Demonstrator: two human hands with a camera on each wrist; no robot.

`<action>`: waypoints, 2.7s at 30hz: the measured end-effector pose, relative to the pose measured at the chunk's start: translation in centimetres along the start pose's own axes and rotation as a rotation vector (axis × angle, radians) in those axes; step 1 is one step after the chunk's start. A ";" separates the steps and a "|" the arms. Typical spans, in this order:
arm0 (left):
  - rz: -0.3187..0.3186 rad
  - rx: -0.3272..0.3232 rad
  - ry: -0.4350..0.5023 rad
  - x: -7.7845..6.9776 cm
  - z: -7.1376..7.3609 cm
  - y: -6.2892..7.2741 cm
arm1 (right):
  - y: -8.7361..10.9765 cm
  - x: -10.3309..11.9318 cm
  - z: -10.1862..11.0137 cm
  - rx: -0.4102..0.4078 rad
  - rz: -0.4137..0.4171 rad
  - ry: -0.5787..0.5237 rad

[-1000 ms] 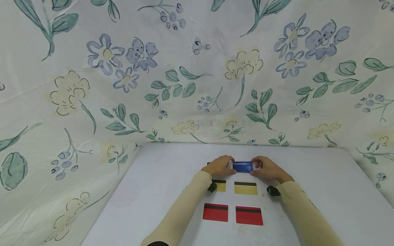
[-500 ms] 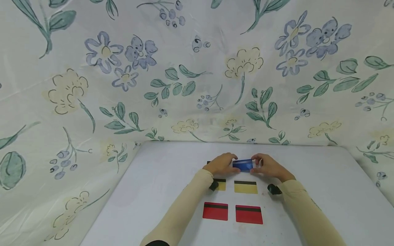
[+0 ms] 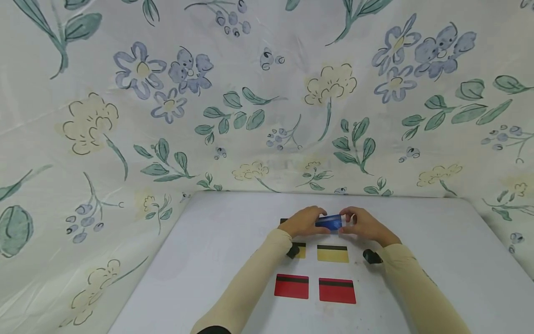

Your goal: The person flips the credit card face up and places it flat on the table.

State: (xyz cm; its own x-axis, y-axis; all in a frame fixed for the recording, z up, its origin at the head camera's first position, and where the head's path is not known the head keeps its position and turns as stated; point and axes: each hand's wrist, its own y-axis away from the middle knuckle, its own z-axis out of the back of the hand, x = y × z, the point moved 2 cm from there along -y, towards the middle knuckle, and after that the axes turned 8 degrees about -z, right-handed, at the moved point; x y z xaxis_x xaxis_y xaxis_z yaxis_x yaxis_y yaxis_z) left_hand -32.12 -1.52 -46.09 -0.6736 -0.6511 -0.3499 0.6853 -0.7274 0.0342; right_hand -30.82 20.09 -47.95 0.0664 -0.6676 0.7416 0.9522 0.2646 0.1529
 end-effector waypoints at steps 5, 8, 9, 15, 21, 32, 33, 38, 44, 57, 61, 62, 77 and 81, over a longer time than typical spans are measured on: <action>-0.009 -0.007 -0.016 -0.3 0.0 -0.1 | 0.1 -0.1 0.1 -0.001 0.016 -0.012; -0.014 -0.010 -0.020 -0.4 0.0 -0.1 | 0.1 -0.1 0.1 0.000 0.027 -0.017; -0.016 -0.011 -0.020 -0.5 -0.1 -0.2 | 0.2 0.0 0.1 0.000 0.030 -0.019; -0.031 -0.019 -0.023 -0.6 0.0 -0.3 | 0.2 0.1 0.2 -0.011 0.047 -0.015; -0.047 -0.017 -0.026 -0.8 0.1 -0.5 | 0.2 0.3 0.1 -0.013 0.049 -0.020; -0.050 -0.014 -0.017 -1.1 0.3 -0.6 | 0.3 0.5 0.1 -0.021 0.066 -0.019; -0.050 -0.012 -0.015 -1.1 0.3 -0.6 | 0.3 0.5 0.0 -0.024 0.067 -0.016; -0.049 -0.010 -0.007 -1.3 0.4 -0.6 | 0.3 0.6 -0.1 -0.033 0.065 -0.013; -0.056 -0.007 -0.001 -1.2 0.3 -0.6 | 0.3 0.7 -0.4 -0.035 0.062 -0.001; -0.063 -0.031 0.037 -1.0 0.6 -0.6 | 0.5 0.5 -0.5 -0.009 0.033 -0.004; -0.053 -0.033 0.050 -1.1 0.8 -0.5 | 0.4 0.5 -0.6 0.008 0.008 -0.017; -0.050 -0.033 0.053 -1.2 0.9 -0.4 | 0.4 0.5 -0.7 0.009 0.005 -0.017; -0.060 -0.039 0.186 -1.4 1.4 0.0 | 0.3 0.5 -1.5 0.024 0.021 -0.023; -0.070 -0.039 0.220 -1.3 1.4 0.0 | 0.1 0.6 -1.8 0.023 0.028 -0.002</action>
State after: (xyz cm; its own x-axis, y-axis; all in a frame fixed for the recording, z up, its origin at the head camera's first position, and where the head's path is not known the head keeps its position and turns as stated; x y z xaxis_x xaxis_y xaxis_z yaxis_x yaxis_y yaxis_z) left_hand -31.59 -0.98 -44.28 -0.6462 -0.5333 -0.5459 0.6520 -0.7576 -0.0317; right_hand -30.12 18.52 -48.64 0.0924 -0.6579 0.7474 0.9427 0.2995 0.1471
